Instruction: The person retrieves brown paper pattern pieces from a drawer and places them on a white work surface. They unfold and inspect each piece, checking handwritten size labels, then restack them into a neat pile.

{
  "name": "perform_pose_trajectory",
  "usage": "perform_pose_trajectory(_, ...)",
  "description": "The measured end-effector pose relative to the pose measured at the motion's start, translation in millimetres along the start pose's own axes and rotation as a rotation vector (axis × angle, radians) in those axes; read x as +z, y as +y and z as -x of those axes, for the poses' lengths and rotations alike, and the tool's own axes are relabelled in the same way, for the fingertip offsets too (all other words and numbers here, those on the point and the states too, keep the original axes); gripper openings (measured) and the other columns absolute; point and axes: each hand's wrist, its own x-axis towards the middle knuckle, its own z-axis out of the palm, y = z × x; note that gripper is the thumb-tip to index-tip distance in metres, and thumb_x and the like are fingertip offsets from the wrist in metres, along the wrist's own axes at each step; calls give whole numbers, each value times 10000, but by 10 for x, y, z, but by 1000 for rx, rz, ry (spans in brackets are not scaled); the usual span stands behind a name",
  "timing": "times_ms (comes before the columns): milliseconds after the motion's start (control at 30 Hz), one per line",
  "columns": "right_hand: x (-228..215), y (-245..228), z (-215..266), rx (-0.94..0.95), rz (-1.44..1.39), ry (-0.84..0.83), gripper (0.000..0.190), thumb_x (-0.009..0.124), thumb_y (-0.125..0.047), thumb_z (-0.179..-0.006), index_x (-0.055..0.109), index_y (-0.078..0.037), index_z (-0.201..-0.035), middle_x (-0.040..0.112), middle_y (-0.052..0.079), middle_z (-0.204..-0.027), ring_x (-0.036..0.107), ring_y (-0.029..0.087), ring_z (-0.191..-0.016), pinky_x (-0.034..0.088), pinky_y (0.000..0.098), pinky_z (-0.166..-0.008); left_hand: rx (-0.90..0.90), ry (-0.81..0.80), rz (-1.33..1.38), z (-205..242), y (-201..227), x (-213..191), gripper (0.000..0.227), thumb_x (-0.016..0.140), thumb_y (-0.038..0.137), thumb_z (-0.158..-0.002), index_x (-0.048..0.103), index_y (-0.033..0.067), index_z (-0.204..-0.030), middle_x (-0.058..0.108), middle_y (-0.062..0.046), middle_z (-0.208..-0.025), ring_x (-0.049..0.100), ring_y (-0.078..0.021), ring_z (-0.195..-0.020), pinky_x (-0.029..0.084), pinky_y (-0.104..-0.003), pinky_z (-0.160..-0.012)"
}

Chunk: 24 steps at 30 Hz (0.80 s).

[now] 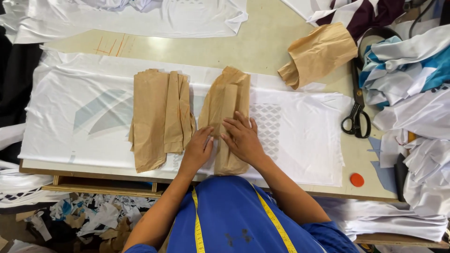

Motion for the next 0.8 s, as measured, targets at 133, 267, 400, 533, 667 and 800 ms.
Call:
perform_pose_trajectory(133, -33, 214, 161, 36, 96, -63, 462, 656, -535, -1020, 693, -265, -1393, 644, -31, -1437, 407, 334, -1521, 236, 666, -1173, 0, -197, -268, 96, -101, 114, 463, 577, 296, -1065, 624, 59, -1461, 671, -213, -1359, 623, -374, -1328, 509, -480, -1077)
perform_pose_trajectory(267, -124, 381, 259, 151, 143, -3, 588, 677, -610, -988, 619, -289, -1477, 675, -23, -1253, 522, 263, -1412, 332, 605, -1126, 209, -167, -353, 104, -168, 202, 462, 598, 281, -1052, 618, 35, -1443, 637, -222, -1408, 592, -409, -1346, 501, -500, -1068)
perform_pose_trajectory(400, -111, 396, 245, 261, 69, -42, 808, 652, -663, -992, 487, -156, -1600, 716, 37, -1107, 630, 285, -1235, 379, 581, -1035, 227, -253, -320, 27, 147, 254, 459, 566, 291, -1071, 617, 39, -1452, 618, -236, -1454, 526, -455, -1415, 445, -538, -1117)
perform_pose_trajectory(533, -41, 447, 255, 242, 43, -58, 843, 663, -439, -1020, 305, -56, -1680, 747, 174, -1032, 710, 398, -988, 479, 582, -903, 279, -239, -190, 32, -111, 481, 448, 587, 273, -1064, 631, 33, -1440, 629, -276, -1425, 550, -495, -1378, 460, -575, -1102)
perform_pose_trajectory(667, -326, 545, 402, 457, -255, 1, 781, 719, -265, -1018, 321, -131, -1677, 758, 207, -975, 736, 485, -905, 570, 593, -800, 179, 56, -447, 23, -402, 192, 387, 698, 186, -962, 708, -13, -1294, 648, -264, -1323, 584, -494, -1297, 487, -578, -1024)
perform_pose_trajectory(800, -31, 1342, 723, 514, -561, 131, 749, 749, -64, -992, 383, -61, -1645, 698, 134, -896, 730, 279, -806, 604, 351, -702, 123, 175, -475, 71, -581, -2, 329, 650, 166, -1032, 706, -27, -1292, 619, -246, -1360, 548, -476, -1332, 458, -549, -1061)
